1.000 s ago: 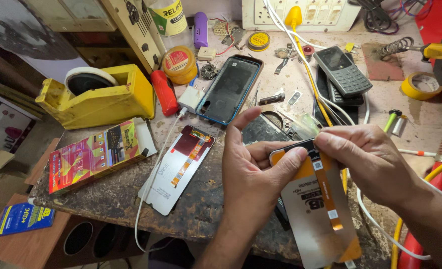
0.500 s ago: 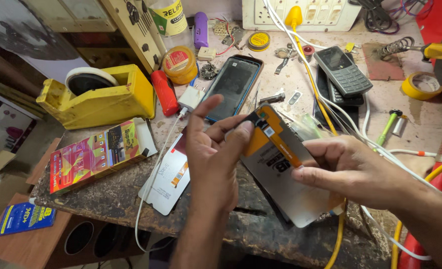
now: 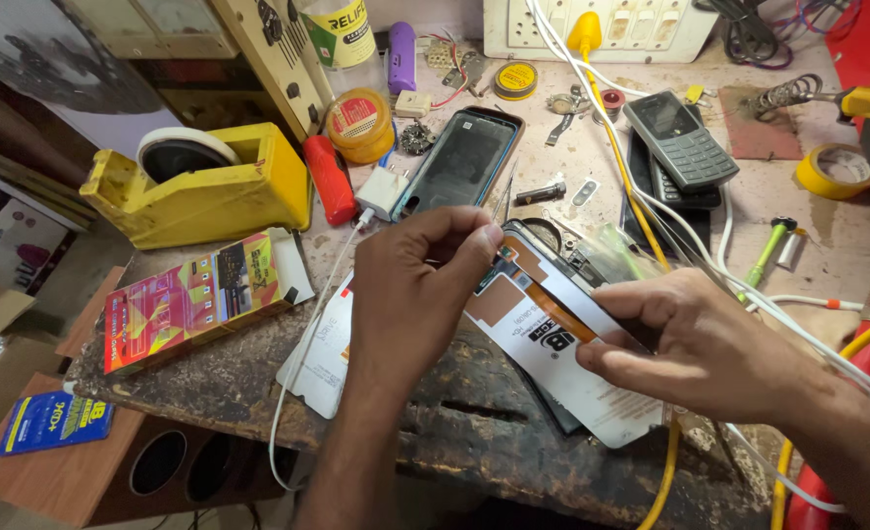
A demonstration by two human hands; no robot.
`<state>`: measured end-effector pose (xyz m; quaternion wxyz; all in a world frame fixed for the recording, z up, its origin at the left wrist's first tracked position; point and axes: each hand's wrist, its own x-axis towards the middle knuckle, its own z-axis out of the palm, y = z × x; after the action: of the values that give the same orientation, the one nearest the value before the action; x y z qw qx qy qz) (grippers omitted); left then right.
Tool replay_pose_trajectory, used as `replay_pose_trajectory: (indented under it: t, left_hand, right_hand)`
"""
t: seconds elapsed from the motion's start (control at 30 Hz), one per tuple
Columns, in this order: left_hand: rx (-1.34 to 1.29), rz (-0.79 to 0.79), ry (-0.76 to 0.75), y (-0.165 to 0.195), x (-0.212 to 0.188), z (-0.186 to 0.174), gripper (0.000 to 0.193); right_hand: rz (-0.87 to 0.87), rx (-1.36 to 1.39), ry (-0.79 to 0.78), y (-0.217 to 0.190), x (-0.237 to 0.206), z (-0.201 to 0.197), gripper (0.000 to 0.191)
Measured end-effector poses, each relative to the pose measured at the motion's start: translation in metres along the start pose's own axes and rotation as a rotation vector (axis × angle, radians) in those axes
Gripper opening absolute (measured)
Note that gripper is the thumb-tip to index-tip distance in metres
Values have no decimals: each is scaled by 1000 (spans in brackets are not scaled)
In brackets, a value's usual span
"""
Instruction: The person holds a smartphone connected to a charging cable and powers on its screen, then pries off the back cover and lifts out the old battery. They peel the adhesive backing from a new replacement battery, position it inside the phone body, and press the phone frame over it.
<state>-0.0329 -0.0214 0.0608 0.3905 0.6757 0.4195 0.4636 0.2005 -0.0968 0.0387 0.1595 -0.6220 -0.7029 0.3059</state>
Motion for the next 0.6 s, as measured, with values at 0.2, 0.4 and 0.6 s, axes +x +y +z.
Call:
replay_pose_trajectory:
  t: [0.2,0.4,0.6]
  left_hand:
    - [-569,-76,-56,-33,15,1,16]
    - [-517,-15,83,-61,17,-11,39]
    - [-387,34,-96,-39,4,-10,28]
  right_hand:
    - [-66,457,-68,5,0,-3,15]
    - [-18,577,-84,18,4,2,21]
    - [-160,720,-72,38,1,3,34]
